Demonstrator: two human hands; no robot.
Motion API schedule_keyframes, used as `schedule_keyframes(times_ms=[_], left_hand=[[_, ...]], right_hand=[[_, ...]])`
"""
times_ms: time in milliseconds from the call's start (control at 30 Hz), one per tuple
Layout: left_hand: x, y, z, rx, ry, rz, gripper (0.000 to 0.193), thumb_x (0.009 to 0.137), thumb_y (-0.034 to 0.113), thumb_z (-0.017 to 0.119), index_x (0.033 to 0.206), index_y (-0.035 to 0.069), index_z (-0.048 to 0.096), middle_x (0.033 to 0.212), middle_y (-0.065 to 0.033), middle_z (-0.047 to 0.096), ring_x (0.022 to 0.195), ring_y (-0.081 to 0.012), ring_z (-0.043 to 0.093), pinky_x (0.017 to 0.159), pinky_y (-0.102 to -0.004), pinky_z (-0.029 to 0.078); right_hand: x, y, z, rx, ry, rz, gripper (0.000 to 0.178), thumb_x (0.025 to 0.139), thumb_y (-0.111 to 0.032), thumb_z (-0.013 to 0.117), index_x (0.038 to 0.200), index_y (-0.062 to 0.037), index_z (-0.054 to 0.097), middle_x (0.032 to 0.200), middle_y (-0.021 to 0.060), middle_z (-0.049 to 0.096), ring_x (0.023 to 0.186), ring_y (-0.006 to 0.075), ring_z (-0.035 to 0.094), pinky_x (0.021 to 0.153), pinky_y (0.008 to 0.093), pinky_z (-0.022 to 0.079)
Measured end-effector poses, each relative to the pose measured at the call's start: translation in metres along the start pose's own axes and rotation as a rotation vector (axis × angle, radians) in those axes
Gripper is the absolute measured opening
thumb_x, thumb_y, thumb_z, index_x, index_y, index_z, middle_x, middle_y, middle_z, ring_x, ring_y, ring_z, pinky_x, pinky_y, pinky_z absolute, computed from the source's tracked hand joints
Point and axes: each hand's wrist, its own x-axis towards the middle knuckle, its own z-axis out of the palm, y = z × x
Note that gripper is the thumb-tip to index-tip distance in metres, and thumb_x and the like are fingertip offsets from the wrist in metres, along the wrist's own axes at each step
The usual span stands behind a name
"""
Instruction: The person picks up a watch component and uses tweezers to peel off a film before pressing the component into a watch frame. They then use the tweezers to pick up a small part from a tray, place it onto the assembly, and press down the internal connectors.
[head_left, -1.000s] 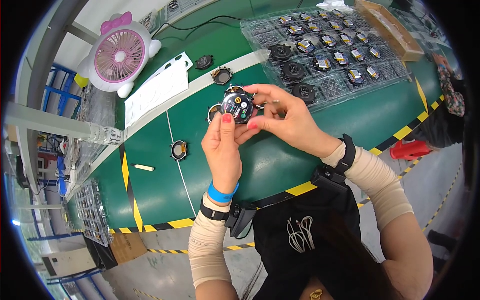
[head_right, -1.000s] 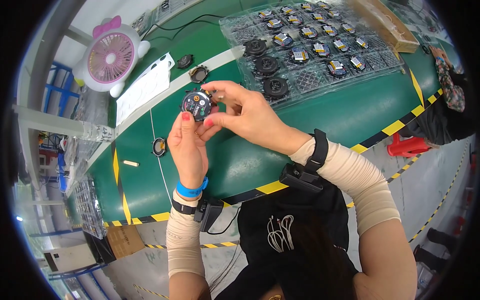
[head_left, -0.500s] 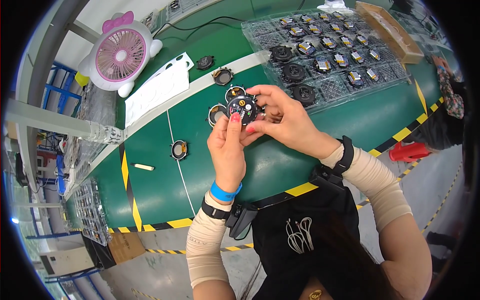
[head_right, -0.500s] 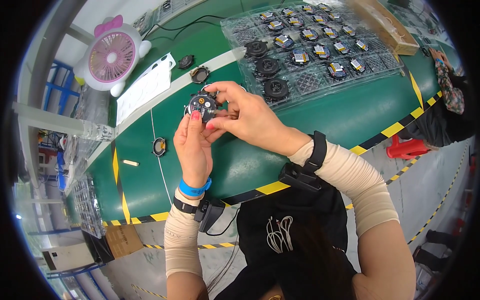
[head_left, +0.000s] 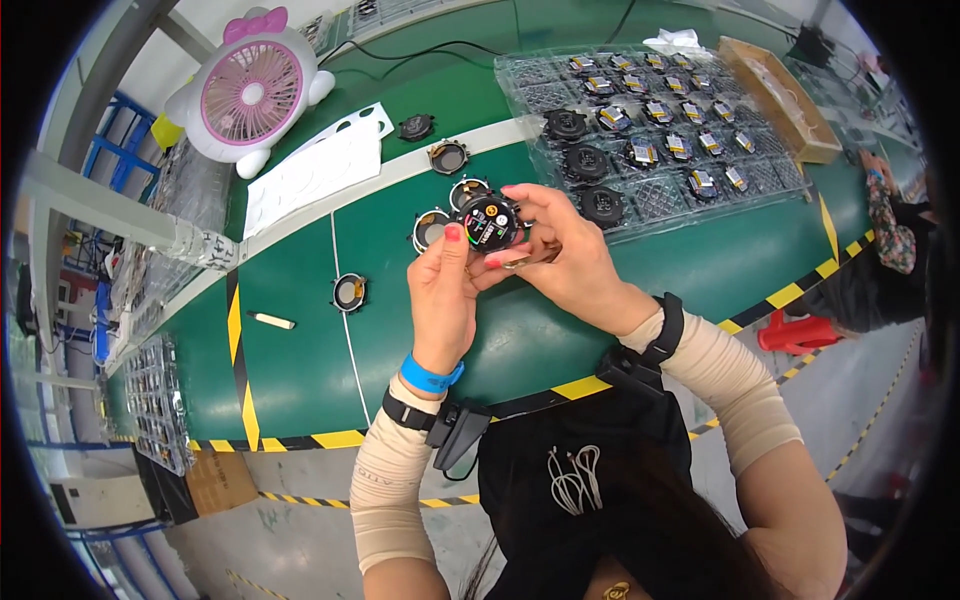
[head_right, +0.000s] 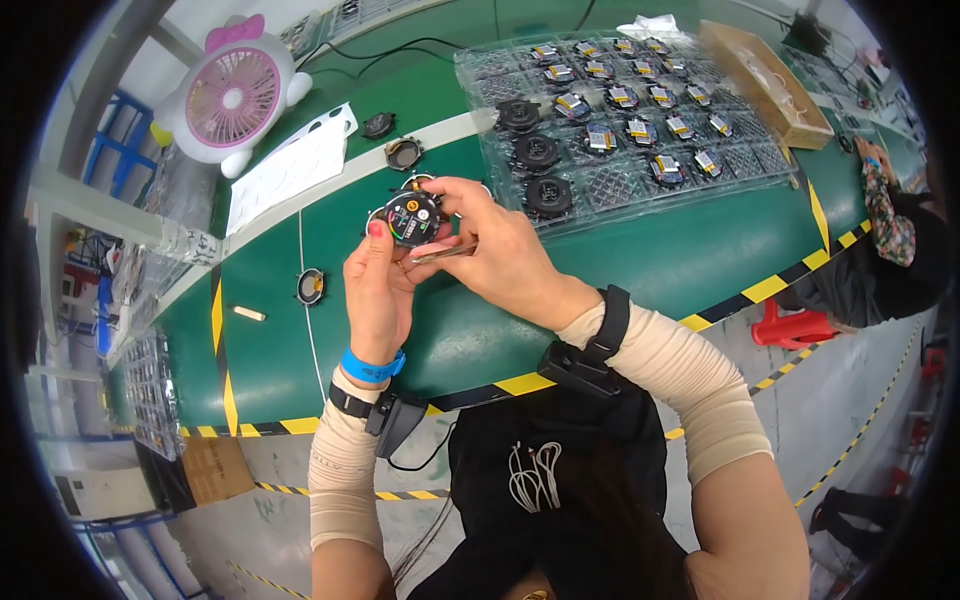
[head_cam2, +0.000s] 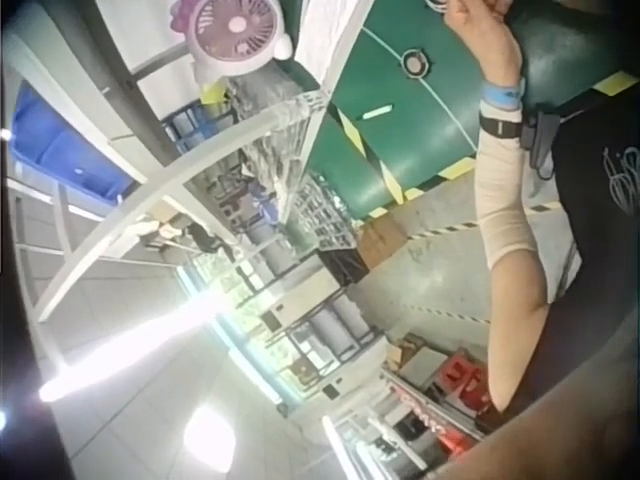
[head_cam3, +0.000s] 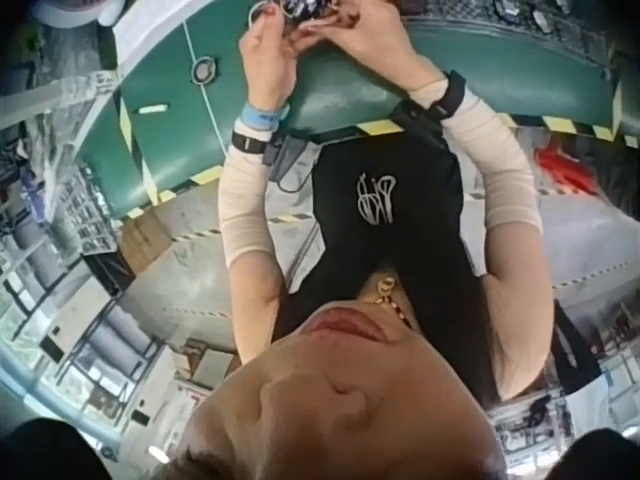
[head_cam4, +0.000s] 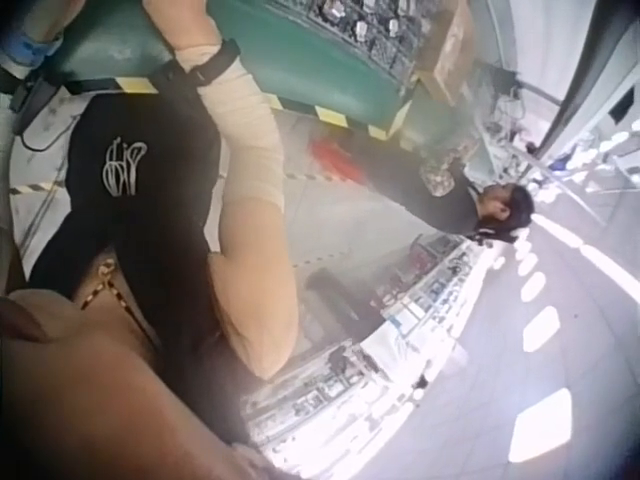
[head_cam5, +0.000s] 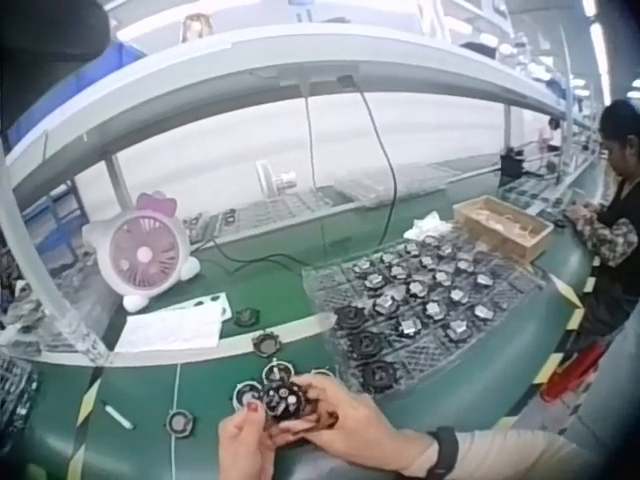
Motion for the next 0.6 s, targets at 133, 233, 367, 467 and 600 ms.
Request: schedule_keyframes(times_ms=[133,233,367,467,600], left_hand=[[-0.003,0.001,0.0,0.0,-0.001,-0.003,0.039,0.094,0.03,0.039,0.102,-0.005,0.054,0.094,-0.016,0.062,0.082,-0.0237,0.064,0.071,-0.0314,0.053],[-0.005,0.003,0.0,-0.004,0.028,-0.014,0.038,0.094,0.029,0.039,0.101,-0.005,0.055,0.091,-0.0159,0.062,0.081,-0.023,0.064,0.07,-0.0304,0.053],[-0.003,0.0,-0.001,0.033,0.055,-0.008,0.036,0.093,0.027,0.041,0.099,-0.005,0.056,0.09,-0.0149,0.063,0.079,-0.0215,0.064,0.067,-0.0289,0.053],[-0.003,0.001,-0.002,0.063,0.055,-0.008,0.035,0.093,0.026,0.042,0.099,-0.004,0.057,0.089,-0.0133,0.063,0.077,-0.0197,0.064,0.065,-0.0279,0.053],[-0.003,-0.001,-0.006,0.108,0.06,-0.003,0.033,0.092,0.026,0.044,0.099,-0.004,0.058,0.087,-0.0106,0.063,0.074,-0.0167,0.063,0.064,-0.0263,0.052]], right_hand=[[-0.002,-0.002,0.001,-0.036,-0.002,0.008,0.059,0.067,0.006,0.068,0.118,-0.0024,0.041,0.087,0.0063,0.06,0.053,0.0017,0.044,0.05,0.0166,0.038],[-0.003,-0.003,0.003,-0.008,-0.014,0.04,0.059,0.067,0.005,0.069,0.118,-0.0026,0.041,0.085,0.0055,0.06,0.051,0.0017,0.042,0.049,0.0167,0.038],[-0.002,-0.006,0.0,0.082,-0.025,0.124,0.061,0.067,0.003,0.069,0.119,-0.0042,0.04,0.083,0.0044,0.059,0.051,0.0015,0.042,0.049,0.0165,0.037],[0.002,-0.012,-0.006,-0.033,-0.108,0.067,0.061,0.067,0.003,0.069,0.121,-0.0058,0.04,0.081,0.0031,0.057,0.052,0.0013,0.041,0.049,0.0165,0.036],[0.005,-0.011,-0.011,-0.079,-0.166,0.044,0.063,0.068,0.002,0.069,0.123,-0.0079,0.039,0.08,0.0015,0.055,0.054,0.001,0.041,0.048,0.0169,0.034]])
